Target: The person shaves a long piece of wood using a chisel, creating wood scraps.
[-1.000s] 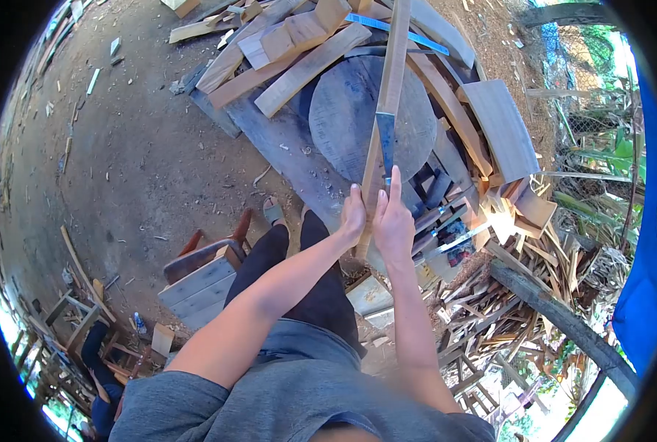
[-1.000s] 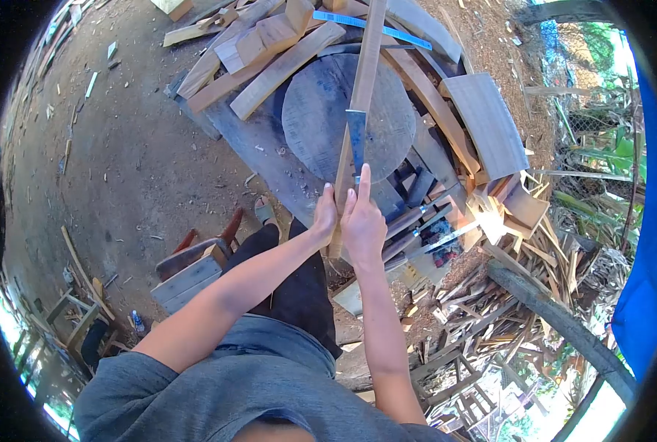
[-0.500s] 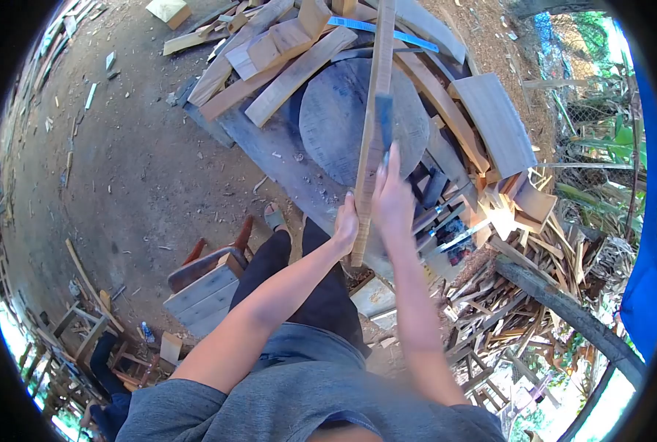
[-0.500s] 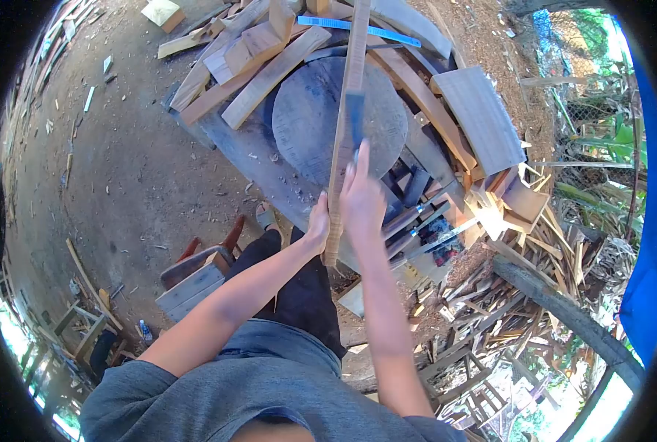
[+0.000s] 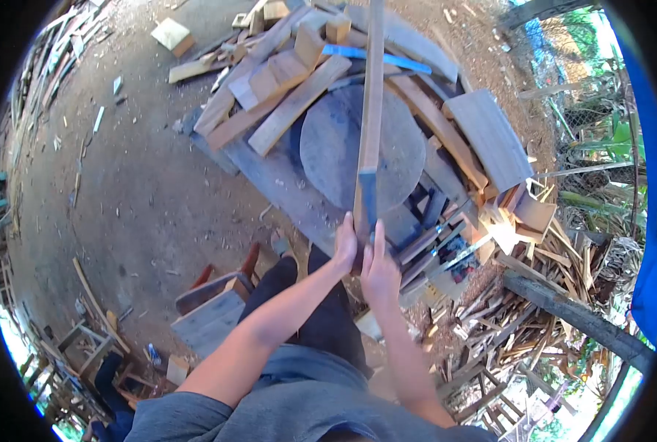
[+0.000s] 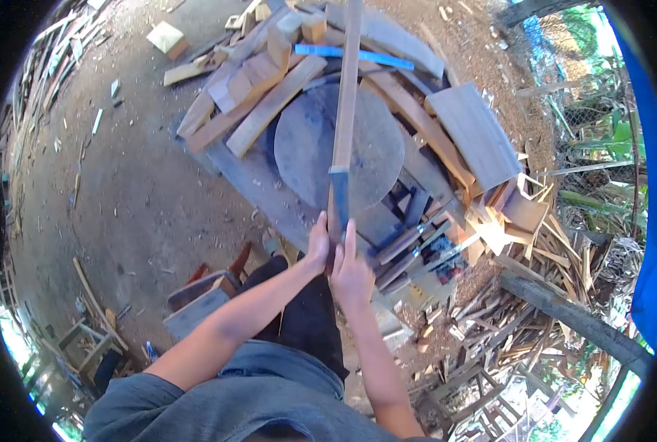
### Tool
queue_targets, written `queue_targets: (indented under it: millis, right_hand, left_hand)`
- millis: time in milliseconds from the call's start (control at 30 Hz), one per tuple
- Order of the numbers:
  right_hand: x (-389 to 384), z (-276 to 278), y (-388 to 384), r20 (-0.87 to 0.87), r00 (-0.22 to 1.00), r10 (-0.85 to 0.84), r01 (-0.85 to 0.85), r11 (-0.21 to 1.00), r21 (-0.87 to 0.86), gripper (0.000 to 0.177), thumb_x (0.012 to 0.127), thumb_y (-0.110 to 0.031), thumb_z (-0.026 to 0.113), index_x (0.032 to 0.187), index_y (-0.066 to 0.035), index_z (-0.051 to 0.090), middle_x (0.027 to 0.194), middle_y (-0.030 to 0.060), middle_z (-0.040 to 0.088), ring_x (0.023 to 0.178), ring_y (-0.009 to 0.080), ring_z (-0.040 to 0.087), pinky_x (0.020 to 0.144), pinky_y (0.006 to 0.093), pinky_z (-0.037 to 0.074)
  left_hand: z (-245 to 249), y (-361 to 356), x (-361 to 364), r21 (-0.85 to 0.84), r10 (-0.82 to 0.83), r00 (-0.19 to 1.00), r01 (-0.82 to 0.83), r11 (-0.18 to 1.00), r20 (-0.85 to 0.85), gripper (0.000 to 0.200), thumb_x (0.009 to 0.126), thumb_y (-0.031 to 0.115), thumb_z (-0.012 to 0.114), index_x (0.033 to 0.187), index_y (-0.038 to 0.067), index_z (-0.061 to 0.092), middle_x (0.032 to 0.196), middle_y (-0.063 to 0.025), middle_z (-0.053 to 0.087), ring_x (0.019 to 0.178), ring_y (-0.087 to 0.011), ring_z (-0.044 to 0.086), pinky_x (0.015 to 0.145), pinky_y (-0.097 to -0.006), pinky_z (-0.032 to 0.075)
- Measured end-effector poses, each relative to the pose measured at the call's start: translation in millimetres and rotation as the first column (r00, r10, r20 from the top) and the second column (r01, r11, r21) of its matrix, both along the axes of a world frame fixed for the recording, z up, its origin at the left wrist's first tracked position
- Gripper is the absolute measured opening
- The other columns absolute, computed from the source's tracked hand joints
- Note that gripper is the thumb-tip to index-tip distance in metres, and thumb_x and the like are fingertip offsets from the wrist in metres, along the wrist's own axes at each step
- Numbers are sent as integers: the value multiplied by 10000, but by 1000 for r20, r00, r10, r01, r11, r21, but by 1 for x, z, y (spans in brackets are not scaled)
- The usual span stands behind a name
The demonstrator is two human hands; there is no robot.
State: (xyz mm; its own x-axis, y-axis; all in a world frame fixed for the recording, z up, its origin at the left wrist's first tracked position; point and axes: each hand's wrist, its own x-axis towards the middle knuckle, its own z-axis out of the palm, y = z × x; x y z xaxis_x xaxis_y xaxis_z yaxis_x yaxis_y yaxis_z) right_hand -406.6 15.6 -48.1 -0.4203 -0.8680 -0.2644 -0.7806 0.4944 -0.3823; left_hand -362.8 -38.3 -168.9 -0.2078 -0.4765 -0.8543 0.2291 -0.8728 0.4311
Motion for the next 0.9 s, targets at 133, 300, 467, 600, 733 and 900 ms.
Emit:
queue_targets:
  millis: [133, 300, 467, 600, 733, 900]
  right_hand:
    - [-8, 8, -24, -27, 1000, 10, -10, 1000, 8, 558, 970, -230, 433, 1477, -101, 239, 763, 232, 644, 663, 426, 628, 560, 508, 493]
    - [-66, -16, -154, -79, 995, -59, 50, 993, -106, 510, 987, -309, 383, 1463, -175, 260, 740, 255, 639, 681, 456, 624, 613, 557, 491]
    - [-30, -5, -77, -18, 998, -66, 67, 996, 58, 528, 985, -296, 406, 1472, -175, 244, 768, 251, 648, 697, 450, 625, 618, 536, 488]
    - [6, 20, 34, 133, 991, -23, 18, 999, 37, 528, 971, -232, 458, 1458, -124, 286, 763, 227, 649, 660, 410, 630, 573, 494, 485]
    - [10, 29, 64, 376, 914, -154, 220, 965, -140, 507, 983, -232, 434, 1454, -112, 290, 842, 247, 646, 711, 406, 634, 611, 458, 482]
    - [10, 19, 72, 466, 814, -348, 395, 919, -5, 487, 994, -221, 412, 1449, -98, 291, 1115, 259, 609, 900, 418, 638, 756, 443, 485]
  left_hand:
    - [5, 3, 5, -52, -38, 999, 37, 998, -8, 580, 1000, 516, 270, 903, 51, 602, 758, -54, 592, 678, -167, 573, 641, -340, 476]
    - [16, -2, 22, -112, -156, 987, 150, 982, -41, 583, 971, 561, 326, 1001, 25, 555, 737, -63, 567, 674, -186, 556, 628, -341, 444]
    - [44, 4, 33, -516, -242, 949, 313, 798, 203, 606, 925, 452, 539, 1278, -28, 431, 984, -144, 593, 892, -236, 602, 809, -381, 470]
    - [33, 8, 36, -717, -29, 807, 540, 441, 590, 614, 860, 275, 674, 1302, -44, 390, 1183, -201, 532, 926, -259, 637, 794, -359, 507]
    - [59, 4, 42, -623, -156, 974, 225, 749, 163, 487, 924, 346, 589, 1199, -41, 485, 989, -167, 639, 692, -216, 664, 647, -344, 546]
    - [66, 10, 59, -122, -257, 918, 230, 965, -303, 633, 967, 597, 281, 1062, 19, 519, 852, -165, 639, 691, -247, 653, 639, -389, 546]
